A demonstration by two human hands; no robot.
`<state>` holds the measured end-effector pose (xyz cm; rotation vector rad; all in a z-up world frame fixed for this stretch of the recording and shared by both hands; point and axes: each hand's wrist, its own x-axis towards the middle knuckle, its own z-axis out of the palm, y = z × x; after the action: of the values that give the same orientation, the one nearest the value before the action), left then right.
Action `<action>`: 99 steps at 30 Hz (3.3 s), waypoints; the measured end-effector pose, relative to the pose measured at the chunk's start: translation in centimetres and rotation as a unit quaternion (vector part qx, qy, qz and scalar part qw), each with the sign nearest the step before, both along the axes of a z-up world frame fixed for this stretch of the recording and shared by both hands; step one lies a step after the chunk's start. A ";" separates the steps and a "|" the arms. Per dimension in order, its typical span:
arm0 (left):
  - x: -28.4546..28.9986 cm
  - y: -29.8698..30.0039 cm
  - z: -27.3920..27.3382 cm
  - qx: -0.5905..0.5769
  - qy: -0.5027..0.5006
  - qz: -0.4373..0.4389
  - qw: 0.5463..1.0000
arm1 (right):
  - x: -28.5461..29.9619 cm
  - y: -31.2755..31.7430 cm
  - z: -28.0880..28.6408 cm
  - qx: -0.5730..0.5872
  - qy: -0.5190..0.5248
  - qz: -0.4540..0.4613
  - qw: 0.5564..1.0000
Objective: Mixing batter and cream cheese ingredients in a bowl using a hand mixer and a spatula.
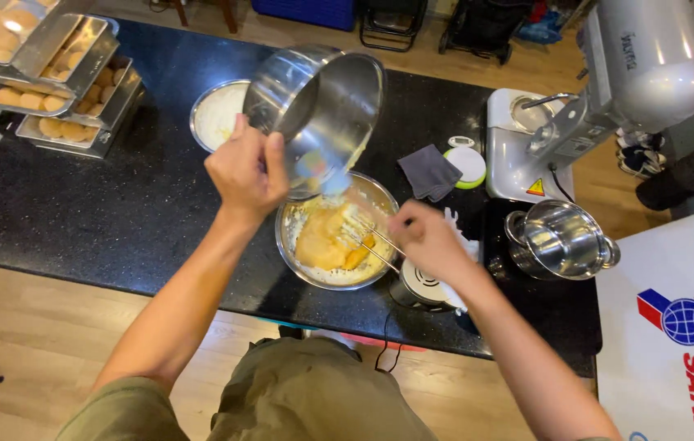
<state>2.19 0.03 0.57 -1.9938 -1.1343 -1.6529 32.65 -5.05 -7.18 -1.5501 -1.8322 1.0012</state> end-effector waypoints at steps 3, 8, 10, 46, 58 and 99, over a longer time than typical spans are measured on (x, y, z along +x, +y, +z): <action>0.1 0.3 -1.0 -0.008 0.004 -0.013 1.000 | -1.5 -0.8 0.1 -0.134 0.202 0.044 0.969; -2.3 1.7 -3.5 -0.052 -0.056 0.014 0.997 | -1.9 -3.1 7.8 -0.235 0.297 -0.010 0.925; -3.4 2.0 -3.8 -0.092 -0.107 0.022 0.990 | -2.1 -4.5 7.9 -0.164 0.255 -0.027 0.953; -3.4 -2.1 -7.5 -0.214 -0.334 0.041 0.917 | -6.1 -9.1 5.2 0.243 -0.111 -0.095 0.959; -1.6 -6.0 -2.9 -0.136 -0.132 0.076 0.979 | 2.0 -9.5 11.4 0.188 -0.328 -0.014 0.926; -21.7 -7.4 -27.2 -0.318 -0.476 0.046 0.819 | -26.3 -13.9 -4.4 -0.211 0.257 -0.180 0.926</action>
<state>-19.51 -7.38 -26.60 -1.2381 -2.3256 -2.5376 6.38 -18.93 -11.57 -1.5811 -0.9710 1.5062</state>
